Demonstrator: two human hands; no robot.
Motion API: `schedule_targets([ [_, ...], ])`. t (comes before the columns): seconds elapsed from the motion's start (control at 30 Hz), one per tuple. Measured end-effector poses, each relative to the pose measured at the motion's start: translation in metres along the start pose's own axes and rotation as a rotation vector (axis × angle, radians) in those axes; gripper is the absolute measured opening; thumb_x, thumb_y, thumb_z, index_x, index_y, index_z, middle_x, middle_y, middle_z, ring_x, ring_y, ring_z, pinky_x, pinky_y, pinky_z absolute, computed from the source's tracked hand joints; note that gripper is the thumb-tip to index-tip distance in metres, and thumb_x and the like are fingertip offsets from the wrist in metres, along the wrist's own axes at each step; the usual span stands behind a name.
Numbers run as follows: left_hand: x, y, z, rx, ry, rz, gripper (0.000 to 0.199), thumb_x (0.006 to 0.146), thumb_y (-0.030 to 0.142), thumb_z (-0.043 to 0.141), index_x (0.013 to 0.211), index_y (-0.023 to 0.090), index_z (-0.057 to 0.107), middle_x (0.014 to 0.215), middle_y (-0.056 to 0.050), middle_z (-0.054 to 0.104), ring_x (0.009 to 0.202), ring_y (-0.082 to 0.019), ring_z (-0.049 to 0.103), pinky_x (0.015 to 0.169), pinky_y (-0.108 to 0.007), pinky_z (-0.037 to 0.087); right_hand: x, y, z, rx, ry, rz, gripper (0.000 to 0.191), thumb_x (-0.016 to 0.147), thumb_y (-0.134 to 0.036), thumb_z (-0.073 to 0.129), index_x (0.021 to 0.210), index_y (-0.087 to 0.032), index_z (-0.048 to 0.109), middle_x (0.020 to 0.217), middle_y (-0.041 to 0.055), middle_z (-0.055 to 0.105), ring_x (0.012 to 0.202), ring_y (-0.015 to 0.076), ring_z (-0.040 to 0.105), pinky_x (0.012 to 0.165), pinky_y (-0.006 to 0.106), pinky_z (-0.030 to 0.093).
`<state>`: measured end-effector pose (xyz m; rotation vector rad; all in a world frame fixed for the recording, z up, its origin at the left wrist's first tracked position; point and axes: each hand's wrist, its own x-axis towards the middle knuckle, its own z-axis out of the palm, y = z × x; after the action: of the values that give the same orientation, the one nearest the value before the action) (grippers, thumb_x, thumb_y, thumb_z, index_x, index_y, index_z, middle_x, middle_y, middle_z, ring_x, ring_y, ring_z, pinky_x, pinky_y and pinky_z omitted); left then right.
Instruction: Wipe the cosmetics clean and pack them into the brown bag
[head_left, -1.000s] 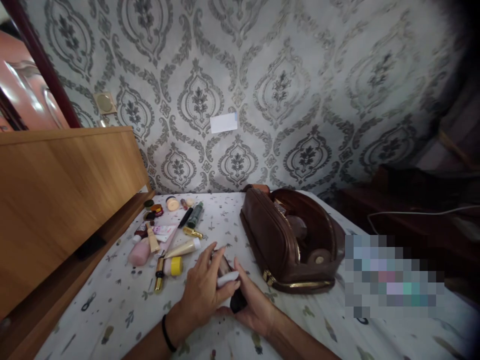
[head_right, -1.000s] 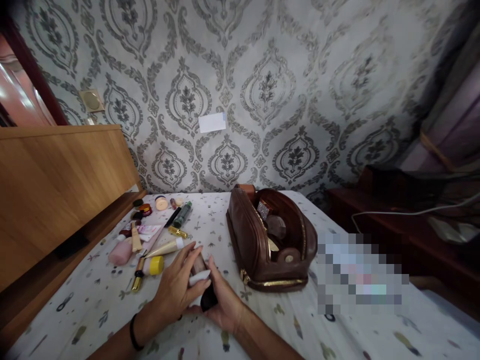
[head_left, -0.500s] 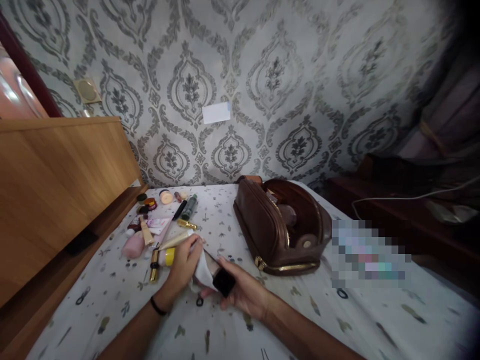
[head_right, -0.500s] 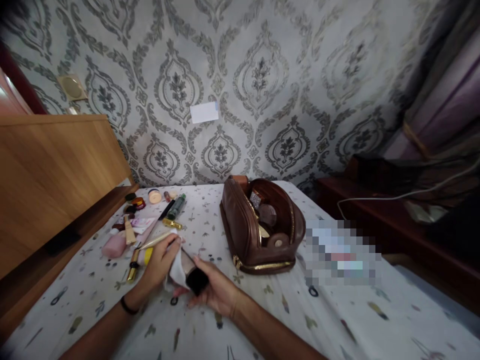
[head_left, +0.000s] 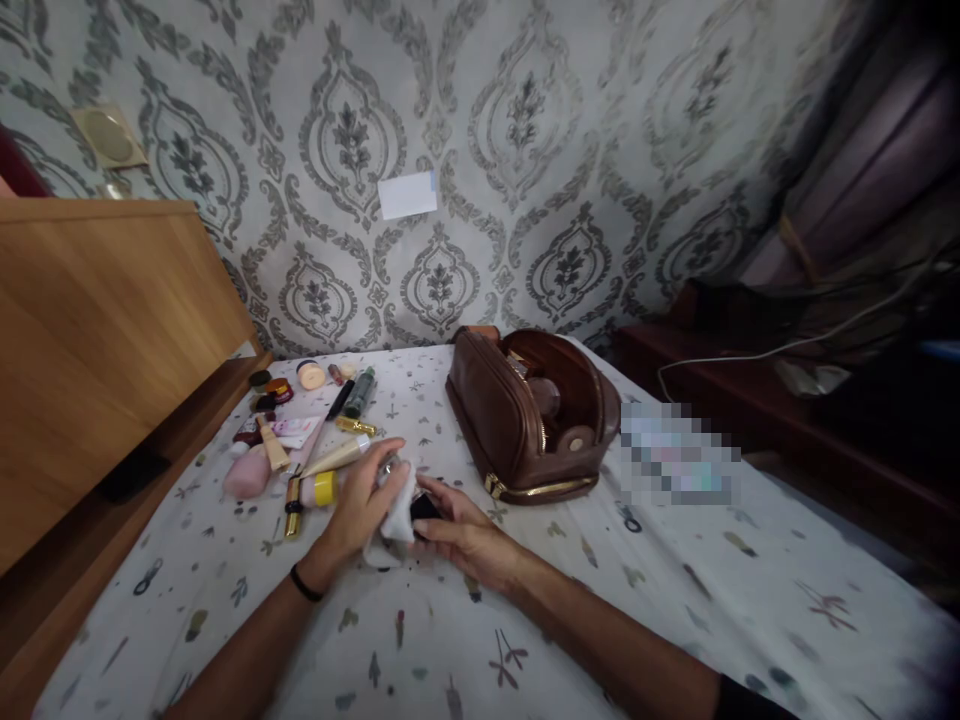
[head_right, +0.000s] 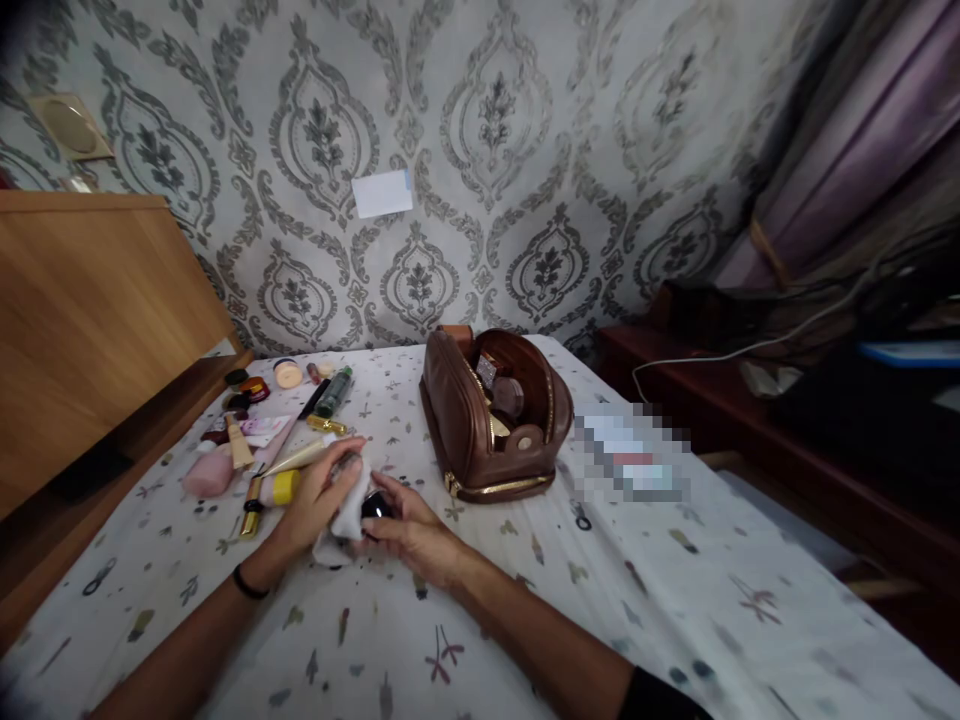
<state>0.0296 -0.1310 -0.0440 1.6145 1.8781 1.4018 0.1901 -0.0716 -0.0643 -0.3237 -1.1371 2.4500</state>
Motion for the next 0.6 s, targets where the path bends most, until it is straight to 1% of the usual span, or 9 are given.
schedule_targets([
  [0.07,-0.005,0.004,0.005,0.137,-0.041,0.108,0.040,0.090,0.039,0.055,0.125,0.020,0.057,0.132,-0.011,0.059,0.126,-0.025,0.053,0.107,-0.040,0.039,0.000,0.002,0.000,-0.093,0.005,-0.074,0.061,0.065,-0.020,0.083,0.122,-0.024,0.062,0.119,0.0031,0.064,0.102,0.0178,0.060,0.081,0.028,0.052],
  [0.13,-0.008,0.006,0.007,0.219,-0.039,0.127,0.042,0.088,0.040,0.058,0.125,0.020,0.057,0.125,-0.011,0.061,0.119,-0.026,0.056,0.102,-0.040,0.043,0.000,0.002,0.000,-0.193,-0.007,-0.137,0.063,0.065,-0.021,0.083,0.124,-0.023,0.060,0.119,0.0033,0.064,0.108,0.0187,0.057,0.090,0.029,0.049],
  [0.17,-0.007,0.006,0.007,0.232,-0.023,0.107,0.040,0.088,0.040,0.058,0.122,0.019,0.058,0.117,-0.010,0.063,0.111,-0.025,0.059,0.098,-0.039,0.045,0.000,0.003,0.000,-0.232,-0.026,-0.150,0.064,0.066,-0.021,0.082,0.126,-0.022,0.059,0.120,0.0037,0.064,0.108,0.0191,0.057,0.091,0.030,0.048],
  [0.23,-0.004,0.005,0.005,0.184,0.027,0.039,0.033,0.087,0.037,0.057,0.114,0.018,0.061,0.098,-0.006,0.065,0.093,-0.022,0.062,0.088,-0.036,0.047,-0.001,0.004,0.000,-0.281,-0.080,-0.126,0.067,0.069,-0.023,0.079,0.132,-0.023,0.055,0.123,0.0048,0.062,0.099,0.0180,0.060,0.085,0.030,0.051],
  [0.3,0.001,0.002,0.000,0.057,0.088,-0.041,0.026,0.085,0.035,0.057,0.104,0.019,0.063,0.082,-0.001,0.063,0.079,-0.019,0.059,0.079,-0.032,0.046,-0.001,0.006,-0.002,-0.304,-0.111,-0.075,0.072,0.072,-0.024,0.077,0.138,-0.024,0.048,0.122,0.0050,0.061,0.081,0.0137,0.062,0.075,0.029,0.053],
  [0.33,0.004,0.000,-0.003,-0.011,0.110,-0.078,0.024,0.084,0.035,0.057,0.100,0.019,0.063,0.076,0.000,0.061,0.074,-0.017,0.058,0.075,-0.030,0.046,-0.002,0.007,-0.002,-0.307,-0.113,-0.056,0.073,0.072,-0.023,0.076,0.139,-0.025,0.047,0.120,0.0047,0.061,0.076,0.0121,0.061,0.072,0.028,0.053],
  [0.4,0.009,-0.004,-0.009,-0.118,0.129,-0.145,0.025,0.083,0.038,0.056,0.099,0.019,0.062,0.069,0.002,0.060,0.066,-0.015,0.056,0.064,-0.026,0.045,-0.002,0.007,-0.003,-0.295,-0.106,-0.036,0.073,0.072,-0.022,0.077,0.139,-0.025,0.047,0.113,0.0038,0.063,0.075,0.0124,0.062,0.072,0.028,0.053],
  [0.5,0.013,-0.010,-0.016,-0.202,0.121,-0.231,0.033,0.083,0.045,0.055,0.103,0.018,0.058,0.065,0.003,0.061,0.054,-0.013,0.055,0.051,-0.023,0.042,-0.002,0.005,-0.004,-0.244,-0.078,-0.036,0.070,0.069,-0.021,0.080,0.132,-0.026,0.050,0.102,0.0015,0.065,0.078,0.0152,0.064,0.068,0.028,0.054],
  [0.6,0.015,-0.014,-0.020,-0.261,0.103,-0.288,0.039,0.082,0.049,0.056,0.105,0.018,0.057,0.063,0.003,0.062,0.048,-0.012,0.053,0.045,-0.021,0.039,0.000,0.001,-0.004,-0.191,0.027,-0.072,0.053,0.066,-0.023,0.083,0.113,-0.023,0.058,0.089,-0.0009,0.068,0.073,0.0147,0.065,0.062,0.024,0.051],
])
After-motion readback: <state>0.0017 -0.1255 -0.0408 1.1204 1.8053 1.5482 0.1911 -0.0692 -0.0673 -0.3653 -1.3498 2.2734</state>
